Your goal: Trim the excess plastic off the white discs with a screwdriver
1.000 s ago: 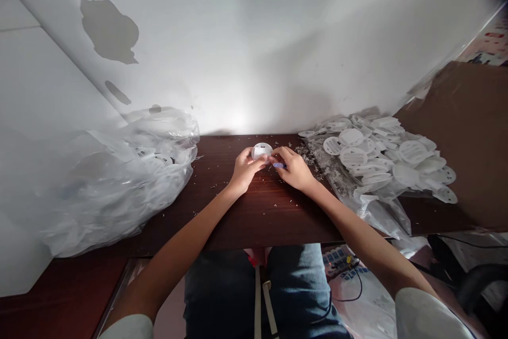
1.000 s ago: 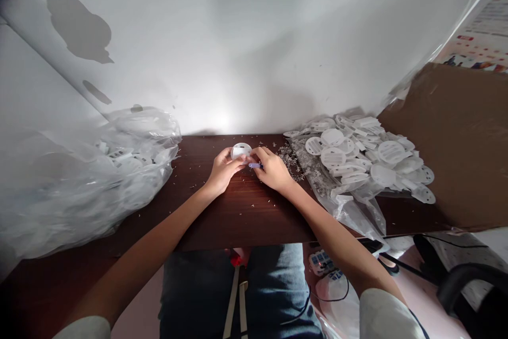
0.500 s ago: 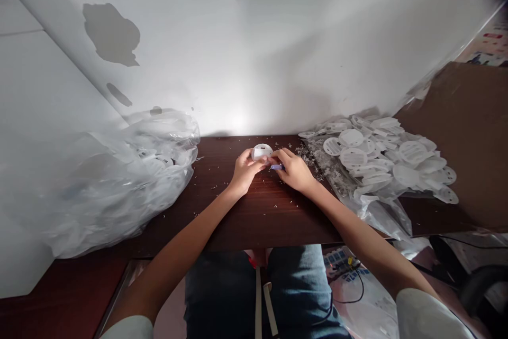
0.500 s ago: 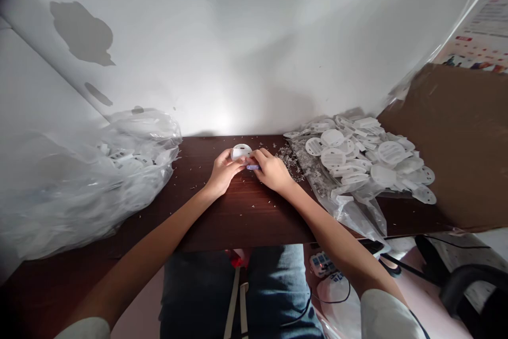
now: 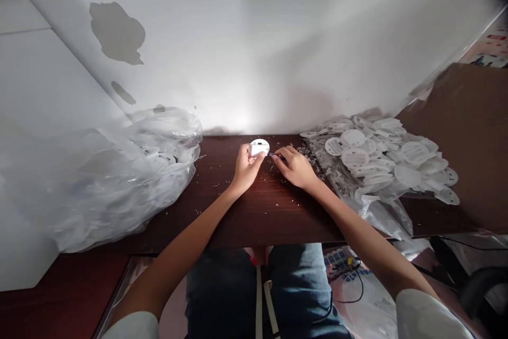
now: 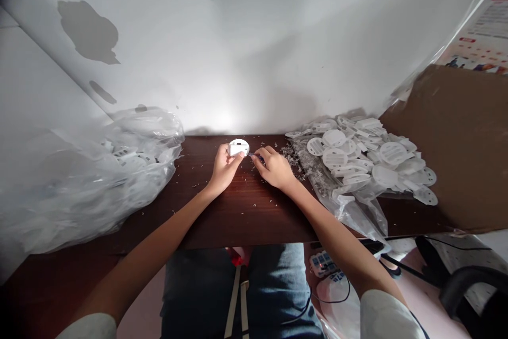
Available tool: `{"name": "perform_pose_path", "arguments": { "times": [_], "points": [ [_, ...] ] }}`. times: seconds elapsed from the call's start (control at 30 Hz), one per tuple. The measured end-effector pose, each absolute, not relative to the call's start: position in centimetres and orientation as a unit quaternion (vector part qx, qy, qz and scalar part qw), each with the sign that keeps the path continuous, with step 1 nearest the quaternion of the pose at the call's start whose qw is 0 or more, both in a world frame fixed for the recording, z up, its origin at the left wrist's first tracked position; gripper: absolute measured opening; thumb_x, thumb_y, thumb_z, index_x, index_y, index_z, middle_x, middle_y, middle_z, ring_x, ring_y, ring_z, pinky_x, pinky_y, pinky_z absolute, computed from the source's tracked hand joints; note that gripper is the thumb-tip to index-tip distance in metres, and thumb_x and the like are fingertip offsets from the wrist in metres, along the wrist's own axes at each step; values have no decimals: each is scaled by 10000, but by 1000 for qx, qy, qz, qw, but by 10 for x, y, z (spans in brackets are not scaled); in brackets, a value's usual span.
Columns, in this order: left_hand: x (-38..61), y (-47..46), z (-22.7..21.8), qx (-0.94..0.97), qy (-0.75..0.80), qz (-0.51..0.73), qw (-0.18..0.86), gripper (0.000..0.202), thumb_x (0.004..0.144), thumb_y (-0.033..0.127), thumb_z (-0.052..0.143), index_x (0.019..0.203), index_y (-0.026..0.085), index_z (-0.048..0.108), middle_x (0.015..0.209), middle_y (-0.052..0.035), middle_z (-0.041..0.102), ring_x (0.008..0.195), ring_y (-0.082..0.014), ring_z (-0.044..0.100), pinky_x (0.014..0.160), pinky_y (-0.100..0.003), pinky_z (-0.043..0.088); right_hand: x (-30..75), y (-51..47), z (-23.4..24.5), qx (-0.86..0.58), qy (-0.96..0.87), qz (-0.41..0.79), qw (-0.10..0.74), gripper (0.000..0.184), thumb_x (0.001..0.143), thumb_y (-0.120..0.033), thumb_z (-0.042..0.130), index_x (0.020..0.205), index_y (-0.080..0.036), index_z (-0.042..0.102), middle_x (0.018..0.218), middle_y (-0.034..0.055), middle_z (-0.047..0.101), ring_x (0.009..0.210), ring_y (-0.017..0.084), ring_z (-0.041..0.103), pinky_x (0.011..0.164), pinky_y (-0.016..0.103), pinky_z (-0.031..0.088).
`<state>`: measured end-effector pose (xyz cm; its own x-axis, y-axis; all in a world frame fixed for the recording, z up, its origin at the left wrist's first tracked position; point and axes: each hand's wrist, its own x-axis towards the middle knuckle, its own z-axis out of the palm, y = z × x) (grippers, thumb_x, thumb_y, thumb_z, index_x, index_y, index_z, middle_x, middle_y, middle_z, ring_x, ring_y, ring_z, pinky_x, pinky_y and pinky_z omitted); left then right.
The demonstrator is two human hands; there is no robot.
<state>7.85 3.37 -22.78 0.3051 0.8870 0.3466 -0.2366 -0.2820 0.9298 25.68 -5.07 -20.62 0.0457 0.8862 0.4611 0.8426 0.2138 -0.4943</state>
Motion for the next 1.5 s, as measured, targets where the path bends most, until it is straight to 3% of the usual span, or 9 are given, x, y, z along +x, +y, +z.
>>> {"name": "perform_pose_path", "arguments": {
  "times": [0.13,0.27,0.37,0.5,0.93,1.5],
  "points": [
    [79,31,-227,618,274,518,524,460,824,486,864,1083,212,603,1075,-73,719,993,-214,716,894,-345,571,253,-49,-207,-606,-654,101,441,316,1041,-509,567,935,-220,640,846,32,658,748,199,604,705,329,479],
    [82,27,-225,548,272,492,619,509,768,490,902,1071,199,616,1120,-81,728,1029,-221,721,935,-386,593,248,-50,-210,-552,-648,134,507,324,996,-503,640,1171,-229,643,919,32,689,758,189,613,692,324,503],
    [85,23,-224,484,257,472,691,516,736,450,933,1048,198,608,1138,-78,735,1027,-215,741,985,-425,600,246,-49,-212,-533,-664,111,512,259,1011,-444,631,1176,-250,675,1078,75,728,937,221,675,830,368,550],
    [86,20,-224,459,242,468,715,519,726,427,950,1036,198,603,1098,-79,752,1030,-219,757,1018,-445,596,247,-47,-214,-530,-661,83,524,165,1020,-366,608,1106,-254,693,1090,69,744,1010,223,690,927,396,554],
    [87,18,-224,457,257,471,709,476,729,397,944,997,198,605,1045,-75,768,1004,-234,772,1011,-469,606,247,-51,-206,-541,-676,76,494,126,1002,-325,600,1051,-255,692,1064,81,736,1010,251,683,917,425,562],
    [89,18,-225,465,279,482,688,530,688,440,967,999,181,626,1062,-63,752,1008,-220,745,944,-402,617,243,-47,-212,-512,-653,100,548,160,986,-370,654,1030,-222,694,1002,59,742,819,184,657,752,326,529]
  ]
}}
